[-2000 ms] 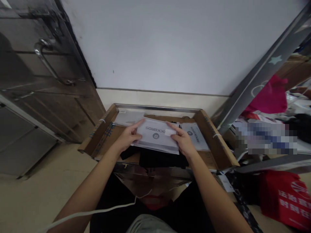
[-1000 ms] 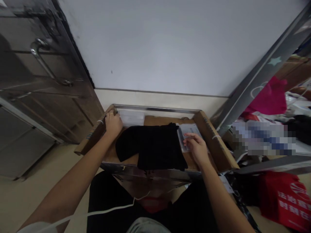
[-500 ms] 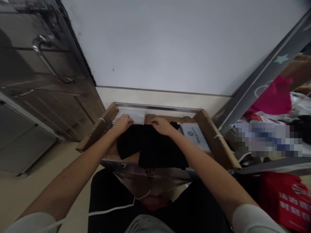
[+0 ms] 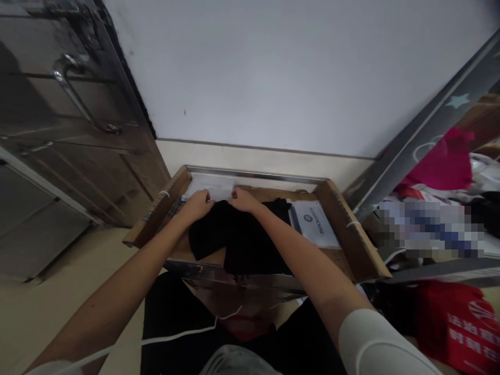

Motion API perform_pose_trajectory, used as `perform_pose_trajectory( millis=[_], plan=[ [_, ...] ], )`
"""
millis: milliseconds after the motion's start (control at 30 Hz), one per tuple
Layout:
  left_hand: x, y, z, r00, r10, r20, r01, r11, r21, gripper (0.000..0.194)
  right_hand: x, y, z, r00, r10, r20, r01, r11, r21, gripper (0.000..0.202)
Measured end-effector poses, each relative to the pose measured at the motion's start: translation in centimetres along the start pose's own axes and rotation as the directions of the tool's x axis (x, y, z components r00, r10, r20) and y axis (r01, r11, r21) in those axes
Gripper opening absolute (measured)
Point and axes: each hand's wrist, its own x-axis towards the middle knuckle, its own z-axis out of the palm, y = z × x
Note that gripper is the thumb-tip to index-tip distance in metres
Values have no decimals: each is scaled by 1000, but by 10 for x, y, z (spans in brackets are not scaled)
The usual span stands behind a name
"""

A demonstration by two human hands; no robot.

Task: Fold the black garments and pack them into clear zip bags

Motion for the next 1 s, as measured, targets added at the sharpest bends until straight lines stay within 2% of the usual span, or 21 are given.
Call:
perform_pose_trajectory(
  millis=[133, 233, 300, 400, 533, 667, 733, 800, 900, 933, 1000],
  plan=[
    [-9, 12, 1, 989, -138, 52, 143, 984, -110, 35, -6, 0, -1, 998, -37, 49, 39, 999, -31, 40],
    [-12, 15, 3, 970, -210, 122, 233, 945, -227, 33, -10, 2, 0, 998, -53, 25, 54, 998, -43, 43],
    [-12, 16, 2, 952, -237, 193, 292, 888, -354, 32, -12, 5, 0, 999, -43, -2, 43, 999, -4, 43],
    [-12, 18, -3, 962, -145, 230, 247, 822, -513, 39, -14, 7, -1, 998, -61, -29, 62, 997, 45, 41],
    [-16, 28, -15, 987, 11, 163, 89, 800, -593, 41, -18, 6, -8, 992, -125, -14, 126, 991, 42, 33],
    [-22, 38, -24, 987, 98, 129, 0, 799, -601, 44, -23, 3, -17, 984, -178, -4, 178, 983, 40, 32],
    [-22, 39, -24, 990, 105, 95, -30, 810, -586, 42, -24, 4, -18, 984, -180, -12, 180, 982, 51, 32],
    [-19, 35, -21, 995, 32, 91, 25, 829, -558, 43, -24, 5, -17, 986, -164, -32, 165, 984, 63, 33],
    [-13, 24, -15, 981, -182, 70, 194, 877, -440, 49, -23, 8, -14, 986, -129, -106, 138, 987, 79, 42],
    [-13, 21, -14, 972, -230, 37, 227, 896, -382, 50, -23, 9, -14, 984, -118, -135, 131, 987, 91, 44],
    [-16, 18, -14, 969, -238, -63, 213, 938, -274, 45, -27, 13, -18, 978, -97, -185, 124, 983, 138, 44]
  ],
)
